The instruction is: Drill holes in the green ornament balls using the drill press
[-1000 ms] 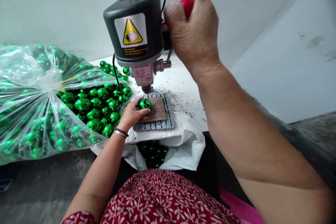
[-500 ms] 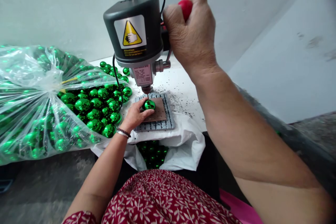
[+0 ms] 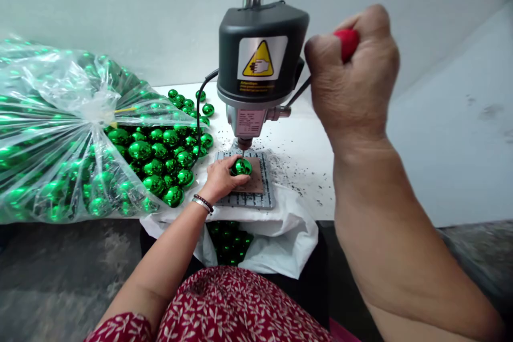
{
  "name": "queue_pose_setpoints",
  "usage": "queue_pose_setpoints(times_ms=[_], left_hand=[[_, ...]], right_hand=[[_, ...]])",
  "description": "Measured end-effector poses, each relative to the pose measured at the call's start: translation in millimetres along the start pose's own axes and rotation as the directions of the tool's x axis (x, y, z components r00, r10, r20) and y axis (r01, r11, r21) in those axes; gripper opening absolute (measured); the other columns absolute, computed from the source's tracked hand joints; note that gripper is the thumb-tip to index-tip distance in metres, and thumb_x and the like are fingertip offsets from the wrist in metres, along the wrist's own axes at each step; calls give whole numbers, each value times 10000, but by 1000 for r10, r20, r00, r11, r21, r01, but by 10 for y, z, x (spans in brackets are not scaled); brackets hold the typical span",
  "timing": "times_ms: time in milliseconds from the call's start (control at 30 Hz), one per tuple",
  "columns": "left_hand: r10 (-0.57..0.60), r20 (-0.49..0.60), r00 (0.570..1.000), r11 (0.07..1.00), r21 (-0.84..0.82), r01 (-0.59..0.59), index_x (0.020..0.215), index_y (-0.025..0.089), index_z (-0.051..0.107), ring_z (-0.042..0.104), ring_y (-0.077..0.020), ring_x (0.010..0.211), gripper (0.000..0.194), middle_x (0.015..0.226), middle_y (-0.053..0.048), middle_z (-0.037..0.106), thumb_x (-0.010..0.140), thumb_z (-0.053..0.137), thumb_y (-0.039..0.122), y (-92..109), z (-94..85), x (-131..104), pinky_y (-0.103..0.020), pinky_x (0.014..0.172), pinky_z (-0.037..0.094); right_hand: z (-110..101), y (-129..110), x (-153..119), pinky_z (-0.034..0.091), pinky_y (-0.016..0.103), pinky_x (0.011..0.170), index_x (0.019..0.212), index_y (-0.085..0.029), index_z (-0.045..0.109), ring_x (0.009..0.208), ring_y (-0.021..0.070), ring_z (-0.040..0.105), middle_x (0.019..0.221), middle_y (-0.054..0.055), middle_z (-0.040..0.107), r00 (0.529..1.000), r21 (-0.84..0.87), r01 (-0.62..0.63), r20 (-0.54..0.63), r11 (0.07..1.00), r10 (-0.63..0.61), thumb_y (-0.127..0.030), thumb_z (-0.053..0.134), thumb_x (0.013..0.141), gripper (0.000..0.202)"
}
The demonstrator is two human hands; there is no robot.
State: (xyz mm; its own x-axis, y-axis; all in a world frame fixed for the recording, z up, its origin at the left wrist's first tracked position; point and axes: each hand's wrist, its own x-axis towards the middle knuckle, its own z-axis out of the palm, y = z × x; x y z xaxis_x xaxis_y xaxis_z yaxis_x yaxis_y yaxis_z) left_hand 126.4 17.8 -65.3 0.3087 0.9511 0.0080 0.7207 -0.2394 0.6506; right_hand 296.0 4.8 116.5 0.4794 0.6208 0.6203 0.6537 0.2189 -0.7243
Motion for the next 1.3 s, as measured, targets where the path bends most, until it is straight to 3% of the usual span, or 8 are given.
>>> queue_pose_setpoints(times_ms=[300,467,700,1100,1300], left_hand=[[27,-7,1000,999,37,-27,1367,248,625,612,-298,1226,638,1269,-81,718,770,789,402,-54,43,-16,-424,1109,413],[2,-3,1000,999,46,-2,1380,237,618,614,-313,1220,650,1269,-92,713,773,787,400,-36,30,-24,-440,1094,429],[62,3,998,998,17,-62,1345,213,635,627,-277,1208,605,1237,-84,727,779,779,370,-58,19,-4,-389,1085,444],[55,-15,998,998,-11,-56,1349,211,632,632,-288,1196,618,1228,-97,726,770,786,361,-56,57,-11,-400,1075,457],[68,-26,997,996,-49,-70,1307,254,653,653,-254,1084,579,1130,-44,750,752,784,355,-58,42,-18,-374,1003,490]], right_hand=[[-259,-49,-211,291,276,717,681,-144,451,683,0,354,644,-75,394,992,-168,53,118,984,-34,-157,507,786,120],[-304,96,-384,336,222,658,699,-137,542,670,10,416,634,-56,465,977,-83,179,128,980,-167,-151,491,791,107],[-247,322,-637,403,189,607,712,-161,519,602,20,412,649,-49,511,949,36,313,20,949,-314,-214,509,782,89],[-134,443,-847,395,220,620,781,-213,487,590,54,419,668,-44,487,945,-65,301,-111,951,-307,-257,524,857,95],[-82,517,-932,425,241,621,797,-223,509,601,73,465,671,-31,520,928,-90,324,-162,942,-335,-302,522,883,117]])
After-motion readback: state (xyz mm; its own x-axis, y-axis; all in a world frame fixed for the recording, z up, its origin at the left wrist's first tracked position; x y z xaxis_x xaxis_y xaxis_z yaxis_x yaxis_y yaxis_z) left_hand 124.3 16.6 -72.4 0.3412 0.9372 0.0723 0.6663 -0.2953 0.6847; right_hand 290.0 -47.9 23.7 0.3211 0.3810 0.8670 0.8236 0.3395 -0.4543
